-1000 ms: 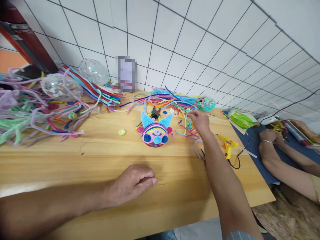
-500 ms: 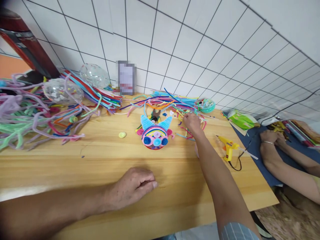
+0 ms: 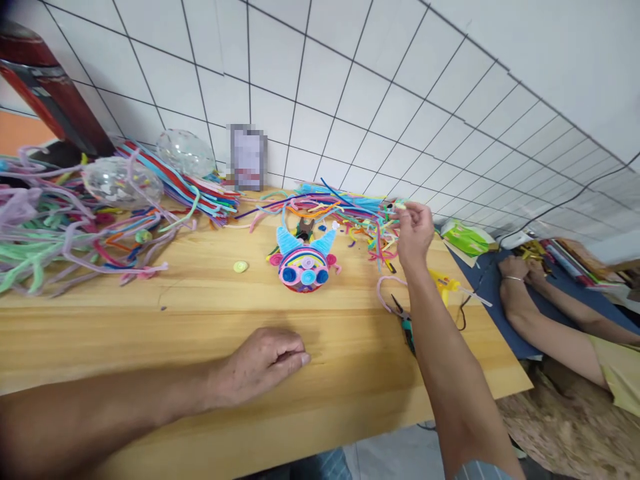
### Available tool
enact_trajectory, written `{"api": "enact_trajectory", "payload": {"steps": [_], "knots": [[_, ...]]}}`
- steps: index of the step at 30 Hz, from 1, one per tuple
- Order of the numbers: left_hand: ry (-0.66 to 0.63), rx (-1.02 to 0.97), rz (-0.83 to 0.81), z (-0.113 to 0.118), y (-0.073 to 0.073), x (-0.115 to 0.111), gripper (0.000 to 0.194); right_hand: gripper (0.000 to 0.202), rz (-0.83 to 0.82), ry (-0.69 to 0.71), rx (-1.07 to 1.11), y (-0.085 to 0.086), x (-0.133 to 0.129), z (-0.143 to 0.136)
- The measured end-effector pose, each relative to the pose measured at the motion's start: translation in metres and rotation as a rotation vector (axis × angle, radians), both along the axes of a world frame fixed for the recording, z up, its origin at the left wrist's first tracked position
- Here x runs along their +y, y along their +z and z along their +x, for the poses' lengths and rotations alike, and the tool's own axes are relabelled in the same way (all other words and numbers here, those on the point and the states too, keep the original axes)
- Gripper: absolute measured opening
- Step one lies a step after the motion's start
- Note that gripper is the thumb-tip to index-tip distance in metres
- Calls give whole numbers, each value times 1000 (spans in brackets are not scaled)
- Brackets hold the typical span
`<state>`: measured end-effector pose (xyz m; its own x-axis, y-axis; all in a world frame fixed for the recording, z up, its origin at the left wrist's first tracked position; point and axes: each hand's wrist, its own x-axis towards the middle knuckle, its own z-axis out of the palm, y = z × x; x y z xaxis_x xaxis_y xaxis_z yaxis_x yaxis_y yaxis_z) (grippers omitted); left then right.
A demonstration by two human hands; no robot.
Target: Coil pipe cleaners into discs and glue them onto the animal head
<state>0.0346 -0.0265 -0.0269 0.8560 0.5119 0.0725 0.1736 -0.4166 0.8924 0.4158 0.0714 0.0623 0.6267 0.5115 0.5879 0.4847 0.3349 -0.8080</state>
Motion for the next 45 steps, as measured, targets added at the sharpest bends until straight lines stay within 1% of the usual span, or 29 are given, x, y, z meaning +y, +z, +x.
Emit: {"api": "enact_trajectory", "payload": {"steps": [3, 7, 12, 18, 21, 23, 25, 26, 27, 29, 31, 32, 34, 35, 37, 41, 43, 45], "knots": [[-5, -8, 25, 0, -2, 0, 34, 13, -22, -39, 29, 1, -2, 0], [-12, -19, 32, 0, -4, 0, 36, 19, -117, -39, 52, -1, -5, 5], [-2, -37, 71, -1, -5, -2, 37, 19, -164, -24, 117, -5, -15, 6], [17, -57, 140, -2, -5, -2, 34, 15, -131, -15, 206, -1, -34, 19], [25, -58, 209, 1, -3, -6, 30, 14, -186, 17, 226, -4, -47, 25], [14, -78, 302, 11, 2, -13, 27, 13, -220, 34, 238, -8, -53, 27], [-19, -87, 411, 31, 12, -20, 27, 13, -233, 42, 253, -14, -58, 26], [-36, -78, 449, 47, 19, -22, 30, 14, -237, 49, 260, -16, -60, 24], [-52, -52, 481, 67, 26, -23, 37, 15, -241, 57, 267, -19, -61, 23], [-5, 29, 548, 114, 40, -16, 49, 17, -245, 74, 278, -21, -63, 20], [111, 97, 565, 166, 49, 1, 52, 19, -244, 87, 285, -22, -65, 19], [178, 143, 559, 190, 52, 12, 53, 19, -244, 94, 287, -22, -66, 18], [243, 248, 560, 229, 50, 34, 53, 20, -243, 106, 287, -21, -70, 19], [261, 331, 534, 243, 46, 44, 55, 21, -242, 111, 287, -21, -72, 20], [231, 376, 513, 260, 34, 58, 59, 22, -239, 123, 290, -21, -76, 23], [145, 400, 530, 271, 9, 71, 77, 24, -203, 136, 313, -19, -86, 30], [123, 418, 529, 273, 2, 74, 83, 23, -140, 120, 332, -11, -93, 36], [116, 433, 518, 277, 0, 77, 86, 20, -55, 98, 349, 2, -104, 41]]}}
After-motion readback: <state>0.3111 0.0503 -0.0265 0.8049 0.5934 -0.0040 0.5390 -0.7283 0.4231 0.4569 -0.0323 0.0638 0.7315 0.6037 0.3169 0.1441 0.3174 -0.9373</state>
